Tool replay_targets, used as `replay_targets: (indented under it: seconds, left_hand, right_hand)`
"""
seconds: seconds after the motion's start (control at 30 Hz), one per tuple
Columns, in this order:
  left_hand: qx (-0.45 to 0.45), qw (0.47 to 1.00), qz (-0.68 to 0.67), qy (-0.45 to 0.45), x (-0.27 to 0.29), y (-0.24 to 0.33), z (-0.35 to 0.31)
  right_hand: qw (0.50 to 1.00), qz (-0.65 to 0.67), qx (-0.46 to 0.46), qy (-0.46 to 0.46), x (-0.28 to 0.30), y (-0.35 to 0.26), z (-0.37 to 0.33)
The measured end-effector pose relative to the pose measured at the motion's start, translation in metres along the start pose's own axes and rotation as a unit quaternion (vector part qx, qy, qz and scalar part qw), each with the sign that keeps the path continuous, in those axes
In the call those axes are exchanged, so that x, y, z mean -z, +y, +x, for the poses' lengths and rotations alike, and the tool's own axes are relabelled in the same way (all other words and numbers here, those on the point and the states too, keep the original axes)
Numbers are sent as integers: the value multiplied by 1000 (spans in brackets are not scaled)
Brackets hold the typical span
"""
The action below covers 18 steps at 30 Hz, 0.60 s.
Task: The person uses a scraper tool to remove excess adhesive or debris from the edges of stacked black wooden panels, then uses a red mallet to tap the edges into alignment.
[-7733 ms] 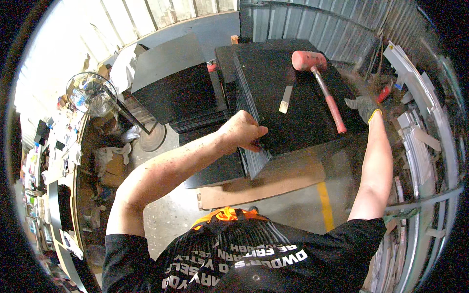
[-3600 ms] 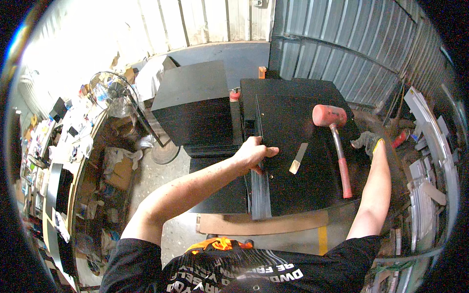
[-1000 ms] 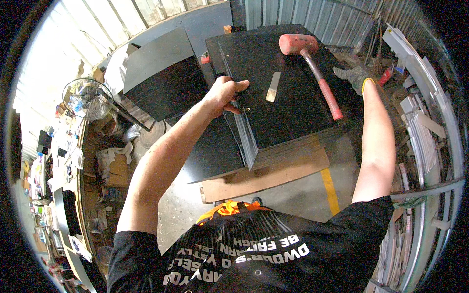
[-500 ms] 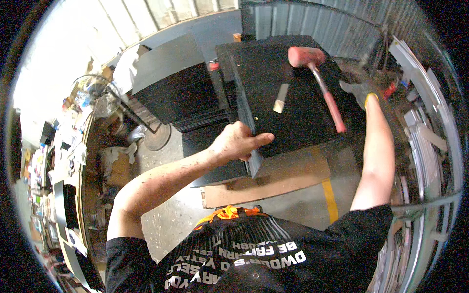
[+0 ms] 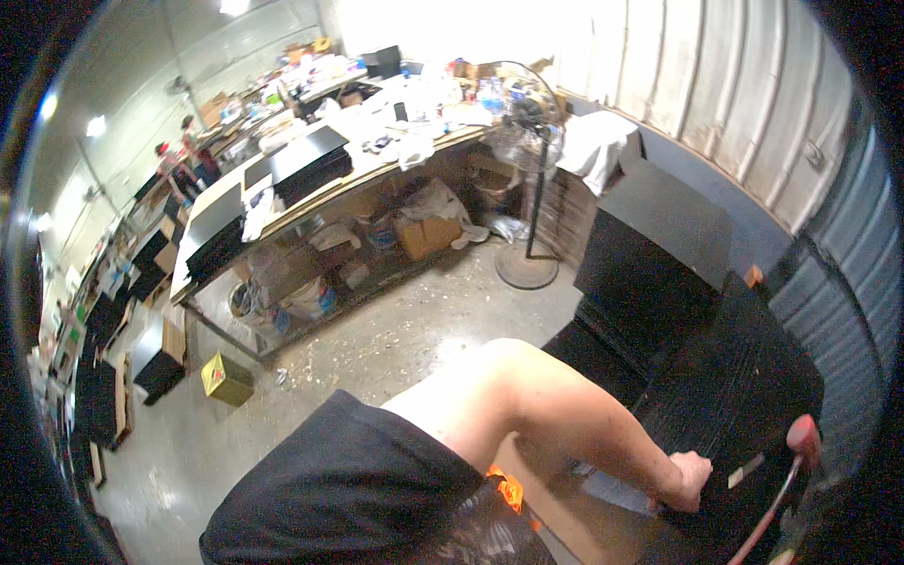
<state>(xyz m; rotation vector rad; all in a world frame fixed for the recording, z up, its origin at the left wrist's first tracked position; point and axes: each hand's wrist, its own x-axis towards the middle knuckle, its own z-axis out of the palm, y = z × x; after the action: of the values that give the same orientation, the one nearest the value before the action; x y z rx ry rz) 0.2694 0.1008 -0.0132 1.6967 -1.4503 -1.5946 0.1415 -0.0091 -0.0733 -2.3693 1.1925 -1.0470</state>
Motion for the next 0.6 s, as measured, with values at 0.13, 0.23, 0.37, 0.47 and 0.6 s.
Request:
replay_targets:
  seconds: [0.13,0.23,0.37,0.47,0.6]
  left_hand:
    - [-61,997,-12,40,-19,-4,18]
    - [-4,998,-56,26,-18,13,6]
    - [-2,1000,-25,14,-16,13,9]
    - [-20,993,55,101,-24,5,32]
    - [-9,995,-4,103,-20,19,-20]
  right_hand:
    - [998,30,0,-56,-46,-28,-7]
    - [995,46,-2,-84,-66,-45,-9]
    - [992,59,-2,-115,-81,-61,-10]
    - [986,79,7,-148,-101,-73,-10]
    - [985,81,-12,-153,-102,-70,-16]
